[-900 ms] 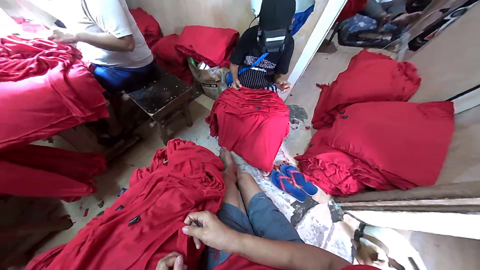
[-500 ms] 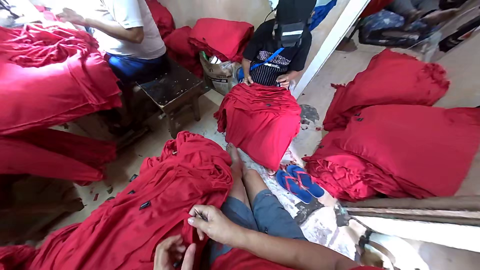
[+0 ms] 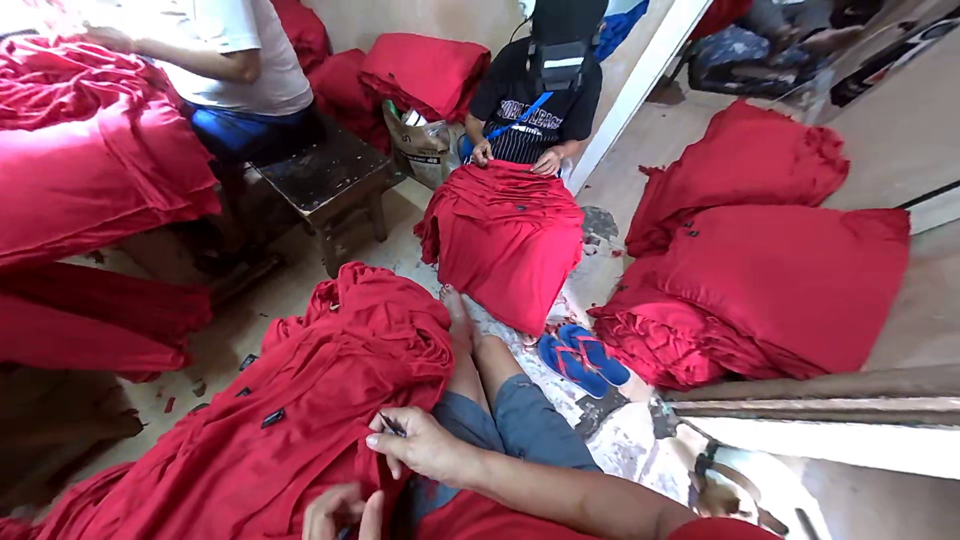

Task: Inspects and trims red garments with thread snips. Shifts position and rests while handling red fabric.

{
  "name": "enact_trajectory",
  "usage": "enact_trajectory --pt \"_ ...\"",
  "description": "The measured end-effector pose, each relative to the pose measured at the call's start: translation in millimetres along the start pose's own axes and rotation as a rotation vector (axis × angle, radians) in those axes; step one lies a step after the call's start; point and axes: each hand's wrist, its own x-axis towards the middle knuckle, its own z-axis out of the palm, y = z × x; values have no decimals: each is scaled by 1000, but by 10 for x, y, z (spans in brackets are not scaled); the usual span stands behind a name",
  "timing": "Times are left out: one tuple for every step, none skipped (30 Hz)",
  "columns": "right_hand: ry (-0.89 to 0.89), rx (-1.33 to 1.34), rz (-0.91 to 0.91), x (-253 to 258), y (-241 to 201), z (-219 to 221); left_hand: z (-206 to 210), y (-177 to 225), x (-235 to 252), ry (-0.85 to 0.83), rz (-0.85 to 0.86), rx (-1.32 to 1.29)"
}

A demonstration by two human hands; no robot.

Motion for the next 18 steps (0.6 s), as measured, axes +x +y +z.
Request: enact_trajectory --pt "-20 -43 -5 3 4 8 7 2 30 -5 2 101" --pt "-32 -78 -2 5 1 15 14 3 69 -10 12 216" --pt "-34 -103 3 6 0 17 22 -4 104 -7 29 294" --pt "-26 -112 9 4 3 14 22 -13 130 -10 40 320" --pt "-5 -96 16 -4 9 10 21 -13 148 -10 49 311" --pt "26 -53 36 -17 3 13 21 -9 153 0 55 281" --pt "54 -3 63 -27 -15 11 26 -3 147 26 59 247" --pt "75 45 89 -30 -31 1 23 -2 127 52 62 206" --pt "96 87 108 -23 -37 -10 14 -3 92 79 62 164" --pt "108 117 123 -9 -40 -21 6 -17 51 114 68 126" --pt "115 141 132 7 -39 -33 4 -35 11 151 74 90" --pt "119 160 134 18 -30 -42 1 -53 -22 179 75 60" --pt "120 177 130 22 -20 -49 -3 -67 -45 203 69 43" --pt "123 188 126 24 -11 -47 -2 -72 -56 235 58 39" --pt "123 194 124 23 -8 -43 6 -78 -56 269 44 43" --pt "124 197 124 21 -6 -37 19 -83 -50 296 33 53" --pt "124 199 125 17 -8 -35 34 -85 -37 309 28 59" --pt "124 198 126 14 -11 -35 56 -85 -14 315 33 60"
